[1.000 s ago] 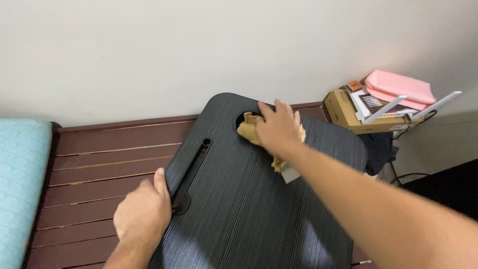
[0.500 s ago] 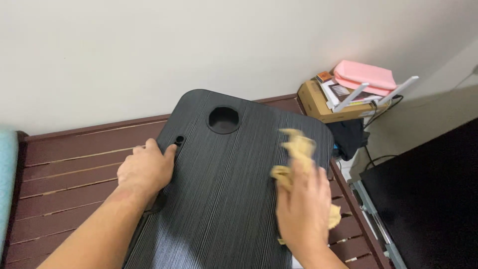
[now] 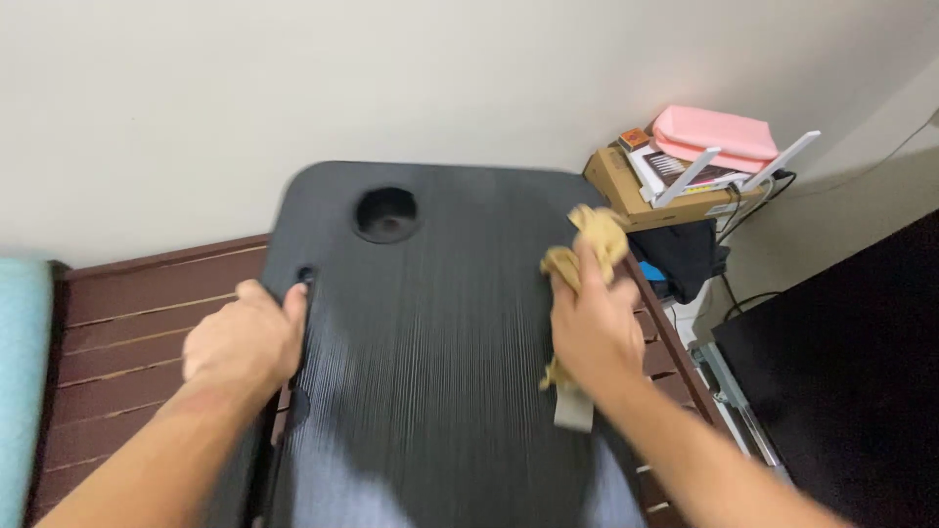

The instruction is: Wiping down both the top and underside of a small portable folding table using a cloth.

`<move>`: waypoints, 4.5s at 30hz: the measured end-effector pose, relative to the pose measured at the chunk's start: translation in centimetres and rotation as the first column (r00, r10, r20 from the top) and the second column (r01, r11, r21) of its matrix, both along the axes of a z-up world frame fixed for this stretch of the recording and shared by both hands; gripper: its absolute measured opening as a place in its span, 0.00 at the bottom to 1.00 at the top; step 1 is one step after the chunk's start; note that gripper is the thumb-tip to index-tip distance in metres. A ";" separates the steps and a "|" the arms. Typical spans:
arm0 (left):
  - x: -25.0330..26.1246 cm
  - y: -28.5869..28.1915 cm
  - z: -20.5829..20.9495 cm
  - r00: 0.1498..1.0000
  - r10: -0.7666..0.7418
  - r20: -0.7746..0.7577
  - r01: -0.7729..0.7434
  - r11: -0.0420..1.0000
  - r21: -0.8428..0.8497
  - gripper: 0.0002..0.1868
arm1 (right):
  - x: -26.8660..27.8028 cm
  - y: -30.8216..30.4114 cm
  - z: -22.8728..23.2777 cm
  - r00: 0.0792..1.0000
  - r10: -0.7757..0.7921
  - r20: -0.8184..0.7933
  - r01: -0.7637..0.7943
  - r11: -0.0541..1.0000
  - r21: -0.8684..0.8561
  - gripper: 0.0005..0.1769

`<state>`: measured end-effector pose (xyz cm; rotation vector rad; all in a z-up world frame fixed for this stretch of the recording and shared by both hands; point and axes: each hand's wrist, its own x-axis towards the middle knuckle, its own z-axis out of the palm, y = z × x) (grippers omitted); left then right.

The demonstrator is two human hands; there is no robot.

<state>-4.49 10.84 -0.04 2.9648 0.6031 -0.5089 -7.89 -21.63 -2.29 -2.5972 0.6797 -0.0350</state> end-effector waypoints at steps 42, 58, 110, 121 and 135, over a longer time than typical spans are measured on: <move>1.5 -5.4 3.1 0.996 -0.077 -0.038 0.073 0.993 -0.098 0.54 | -1.5 -3.3 1.5 0.983 0.181 0.017 -0.178 0.977 -0.120 0.27; -0.5 -2.9 0.6 0.997 -0.031 -0.066 0.034 0.998 0.048 0.54 | 4.9 -1.3 4.2 0.952 0.266 -0.149 -0.282 0.954 -0.100 0.38; -0.7 -0.9 -3.8 0.803 -0.301 0.513 0.312 0.948 0.068 0.38 | 3.1 3.4 -2.4 0.817 0.510 0.271 -0.398 0.837 -0.375 0.36; -1.6 0.9 -3.2 0.935 -0.257 0.245 0.217 0.959 0.181 0.35 | 0.5 4.7 -1.4 0.849 0.473 0.237 -0.391 0.862 -0.322 0.37; -0.9 0.6 -5.1 0.956 -0.099 0.276 0.156 0.969 -0.190 0.55 | 0.1 5.2 -1.2 0.837 0.474 0.273 -0.388 0.866 -0.315 0.35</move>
